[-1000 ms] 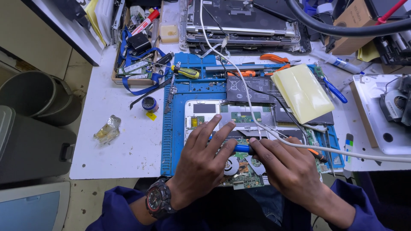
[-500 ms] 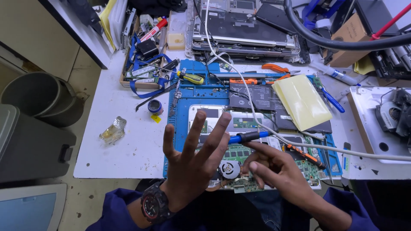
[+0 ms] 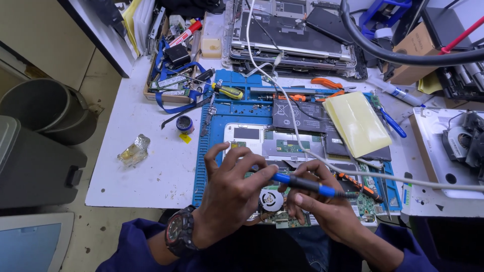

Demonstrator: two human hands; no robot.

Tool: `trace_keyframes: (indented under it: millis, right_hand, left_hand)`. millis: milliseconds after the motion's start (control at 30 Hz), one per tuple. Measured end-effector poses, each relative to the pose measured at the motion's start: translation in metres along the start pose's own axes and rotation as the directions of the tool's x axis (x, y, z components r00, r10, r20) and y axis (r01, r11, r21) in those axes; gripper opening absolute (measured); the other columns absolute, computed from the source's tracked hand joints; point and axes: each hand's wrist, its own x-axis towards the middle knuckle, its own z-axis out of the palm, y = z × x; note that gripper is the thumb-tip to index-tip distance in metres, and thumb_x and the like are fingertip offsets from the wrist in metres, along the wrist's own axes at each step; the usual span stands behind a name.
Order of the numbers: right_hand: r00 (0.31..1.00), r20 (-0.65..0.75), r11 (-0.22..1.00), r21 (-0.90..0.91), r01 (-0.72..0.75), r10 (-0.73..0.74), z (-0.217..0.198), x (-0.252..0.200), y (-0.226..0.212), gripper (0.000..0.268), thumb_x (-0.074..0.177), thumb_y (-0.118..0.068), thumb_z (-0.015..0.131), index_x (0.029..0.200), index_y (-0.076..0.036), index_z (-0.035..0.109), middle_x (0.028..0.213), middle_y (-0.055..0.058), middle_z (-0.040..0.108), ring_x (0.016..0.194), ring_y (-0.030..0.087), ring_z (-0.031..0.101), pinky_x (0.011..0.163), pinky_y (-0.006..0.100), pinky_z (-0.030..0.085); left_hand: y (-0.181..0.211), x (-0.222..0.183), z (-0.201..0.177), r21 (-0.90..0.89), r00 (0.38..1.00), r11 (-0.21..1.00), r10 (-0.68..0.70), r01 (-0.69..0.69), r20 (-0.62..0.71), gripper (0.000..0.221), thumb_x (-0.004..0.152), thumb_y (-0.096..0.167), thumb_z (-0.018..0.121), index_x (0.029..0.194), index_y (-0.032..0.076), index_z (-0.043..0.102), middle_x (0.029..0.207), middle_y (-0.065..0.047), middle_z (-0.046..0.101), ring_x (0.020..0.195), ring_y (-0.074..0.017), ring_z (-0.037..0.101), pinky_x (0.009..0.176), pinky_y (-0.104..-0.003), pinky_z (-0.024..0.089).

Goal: Repairing a laptop motherboard by unscrewing components and soldering electronic parts.

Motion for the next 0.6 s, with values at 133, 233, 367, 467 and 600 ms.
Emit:
trace_keyframes:
  millis: [133,233,367,467,600]
  right_hand:
    - [1.0,-0.021,0.987,-0.158,-0.003,0.0,0.001,0.001,-0.001,0.042,0.086,-0.011,0.081,0.115,-0.002,0.051,0.09,0.028,0.072,0.066,0.029,0.074,0.051,0.033,0.062]
    - [0.997,-0.049,0.922,-0.386,0.035,-0.059,-0.004,-0.003,0.004,0.029,0.088,-0.011,0.077,0.106,-0.003,0.056,0.069,0.018,0.069,0.052,0.02,0.066,0.05,0.029,0.06]
    - [0.986,-0.002,0.9,-0.41,0.15,-0.166,-0.007,-0.006,0.007,0.035,0.085,-0.005,0.08,0.112,-0.004,0.059,0.105,0.014,0.065,0.094,0.02,0.07,0.082,0.031,0.061]
    - [0.979,0.039,0.864,-0.465,0.193,-0.198,-0.008,-0.008,0.005,0.037,0.086,-0.006,0.08,0.117,-0.004,0.061,0.112,0.013,0.065,0.099,0.02,0.071,0.085,0.03,0.061]
    - [0.977,0.038,0.752,-0.633,0.185,-0.208,-0.015,-0.003,0.003,0.034,0.08,-0.02,0.086,0.109,-0.008,0.072,0.096,0.008,0.077,0.085,0.017,0.076,0.074,0.028,0.063]
  left_hand:
    - [0.007,-0.003,0.002,-0.036,0.997,0.997,0.074,-0.074,0.014,0.024,0.091,0.005,0.065,0.11,0.017,0.072,0.104,-0.002,0.067,0.106,-0.0287,0.06,0.106,-0.052,0.025]
    - [0.009,-0.008,0.008,-0.003,0.99,0.991,0.136,-0.136,0.027,0.032,0.085,0.008,0.073,0.116,0.013,0.073,0.108,-0.003,0.069,0.112,-0.0297,0.061,0.107,-0.052,0.026]
    - [0.015,-0.008,0.01,-0.054,0.986,0.984,0.166,-0.167,-0.023,0.023,0.096,0.007,0.059,0.117,0.01,0.068,0.108,-0.004,0.07,0.111,-0.0294,0.063,0.107,-0.051,0.029]
    - [0.02,-0.008,0.011,-0.075,0.981,0.979,0.185,-0.189,-0.054,0.018,0.097,0.003,0.059,0.113,0.01,0.061,0.105,-0.003,0.071,0.108,-0.0297,0.064,0.106,-0.049,0.031]
    - [0.02,-0.01,0.018,-0.081,0.976,0.974,0.205,-0.212,-0.078,0.021,0.093,0.0,0.066,0.112,0.008,0.06,0.1,-0.006,0.074,0.104,-0.0308,0.066,0.102,-0.048,0.036]
